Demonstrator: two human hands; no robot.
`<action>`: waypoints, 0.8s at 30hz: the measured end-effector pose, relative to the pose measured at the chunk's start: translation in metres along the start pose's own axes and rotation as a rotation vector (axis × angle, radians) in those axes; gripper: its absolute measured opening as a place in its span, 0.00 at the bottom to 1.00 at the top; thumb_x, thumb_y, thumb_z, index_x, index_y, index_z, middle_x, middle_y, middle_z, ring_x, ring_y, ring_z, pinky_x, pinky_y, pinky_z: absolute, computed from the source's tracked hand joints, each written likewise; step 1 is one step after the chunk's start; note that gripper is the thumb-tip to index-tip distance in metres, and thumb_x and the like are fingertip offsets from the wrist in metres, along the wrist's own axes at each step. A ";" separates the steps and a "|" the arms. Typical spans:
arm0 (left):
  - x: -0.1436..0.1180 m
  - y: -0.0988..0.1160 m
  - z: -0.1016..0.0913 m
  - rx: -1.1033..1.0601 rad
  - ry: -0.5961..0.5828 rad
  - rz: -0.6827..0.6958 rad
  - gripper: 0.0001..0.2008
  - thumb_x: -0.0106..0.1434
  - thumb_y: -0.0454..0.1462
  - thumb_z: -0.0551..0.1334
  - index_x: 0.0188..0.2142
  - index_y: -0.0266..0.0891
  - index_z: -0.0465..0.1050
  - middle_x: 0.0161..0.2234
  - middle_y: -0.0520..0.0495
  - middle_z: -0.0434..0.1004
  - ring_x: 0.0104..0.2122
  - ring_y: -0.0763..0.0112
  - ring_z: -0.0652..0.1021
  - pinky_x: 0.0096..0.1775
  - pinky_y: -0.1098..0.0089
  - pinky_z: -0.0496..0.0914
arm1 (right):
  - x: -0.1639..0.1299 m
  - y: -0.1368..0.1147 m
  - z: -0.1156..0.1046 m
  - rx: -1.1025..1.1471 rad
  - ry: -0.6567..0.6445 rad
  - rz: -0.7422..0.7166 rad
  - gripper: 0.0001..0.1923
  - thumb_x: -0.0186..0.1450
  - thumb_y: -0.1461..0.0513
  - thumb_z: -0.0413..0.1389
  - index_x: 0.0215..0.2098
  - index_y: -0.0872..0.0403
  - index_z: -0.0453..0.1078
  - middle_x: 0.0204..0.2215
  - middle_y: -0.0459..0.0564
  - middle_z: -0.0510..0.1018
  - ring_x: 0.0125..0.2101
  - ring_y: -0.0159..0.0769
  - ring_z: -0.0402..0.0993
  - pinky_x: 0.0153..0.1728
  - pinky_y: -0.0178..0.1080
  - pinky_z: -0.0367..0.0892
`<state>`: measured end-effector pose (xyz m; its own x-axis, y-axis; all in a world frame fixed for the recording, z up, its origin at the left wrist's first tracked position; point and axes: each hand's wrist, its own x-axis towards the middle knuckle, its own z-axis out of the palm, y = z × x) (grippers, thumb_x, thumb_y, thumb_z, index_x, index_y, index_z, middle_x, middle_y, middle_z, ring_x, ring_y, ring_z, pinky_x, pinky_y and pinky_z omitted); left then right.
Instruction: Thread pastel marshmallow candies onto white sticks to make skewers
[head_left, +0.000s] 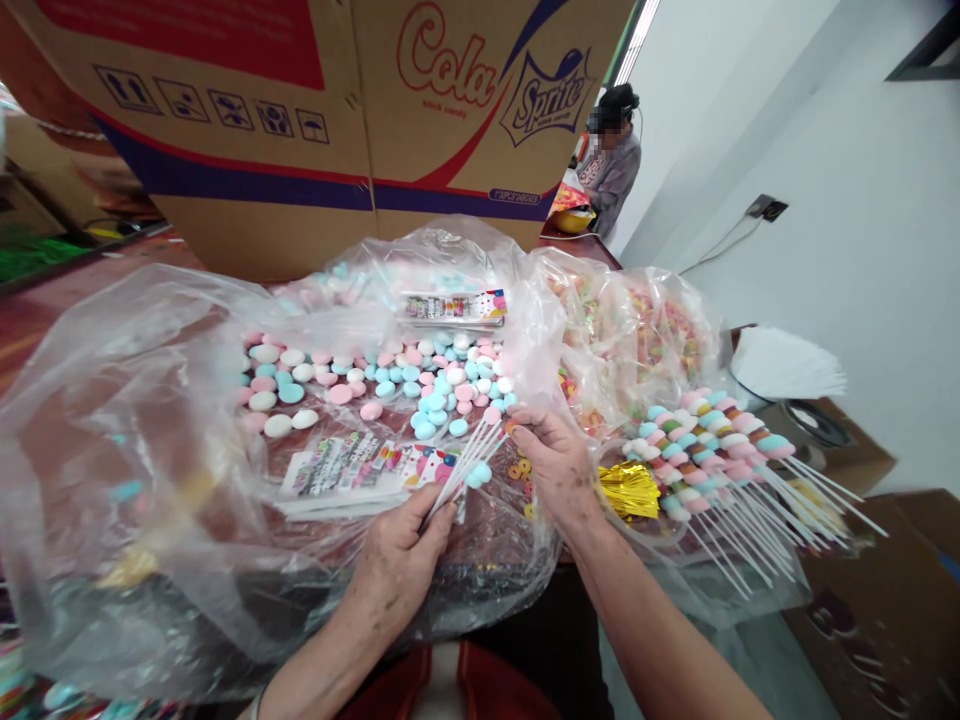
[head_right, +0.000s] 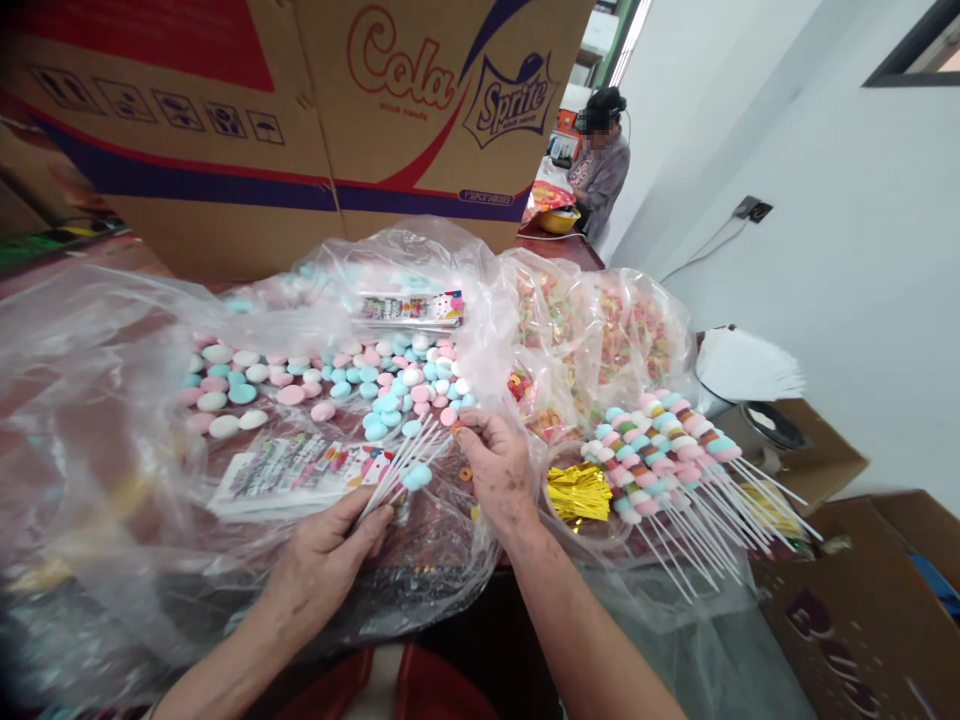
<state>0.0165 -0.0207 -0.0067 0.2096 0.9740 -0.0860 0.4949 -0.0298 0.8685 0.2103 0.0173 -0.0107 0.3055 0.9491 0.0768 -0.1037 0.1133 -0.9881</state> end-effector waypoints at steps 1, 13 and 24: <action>0.000 0.000 0.000 0.008 -0.002 -0.003 0.17 0.63 0.46 0.53 0.34 0.38 0.76 0.20 0.54 0.66 0.24 0.67 0.70 0.30 0.70 0.63 | -0.001 0.000 0.001 -0.001 0.010 0.009 0.08 0.59 0.60 0.61 0.37 0.52 0.76 0.37 0.46 0.81 0.38 0.35 0.76 0.42 0.39 0.70; 0.000 0.002 0.000 0.043 0.009 0.019 0.17 0.63 0.46 0.53 0.33 0.39 0.76 0.20 0.54 0.67 0.24 0.67 0.70 0.30 0.70 0.63 | -0.012 -0.004 -0.004 -0.470 0.016 -0.376 0.10 0.65 0.62 0.55 0.43 0.50 0.74 0.41 0.48 0.81 0.43 0.37 0.77 0.48 0.42 0.70; -0.001 0.000 -0.002 0.001 0.009 0.069 0.16 0.63 0.45 0.54 0.35 0.39 0.77 0.19 0.55 0.65 0.22 0.69 0.68 0.29 0.71 0.63 | -0.008 0.000 -0.006 -0.307 -0.060 -0.283 0.06 0.64 0.62 0.56 0.39 0.51 0.73 0.38 0.48 0.80 0.40 0.37 0.78 0.44 0.41 0.73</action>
<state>0.0147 -0.0218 -0.0059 0.2359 0.9715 -0.0214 0.4798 -0.0973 0.8719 0.2137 0.0082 -0.0124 0.2253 0.9095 0.3494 0.2656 0.2877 -0.9201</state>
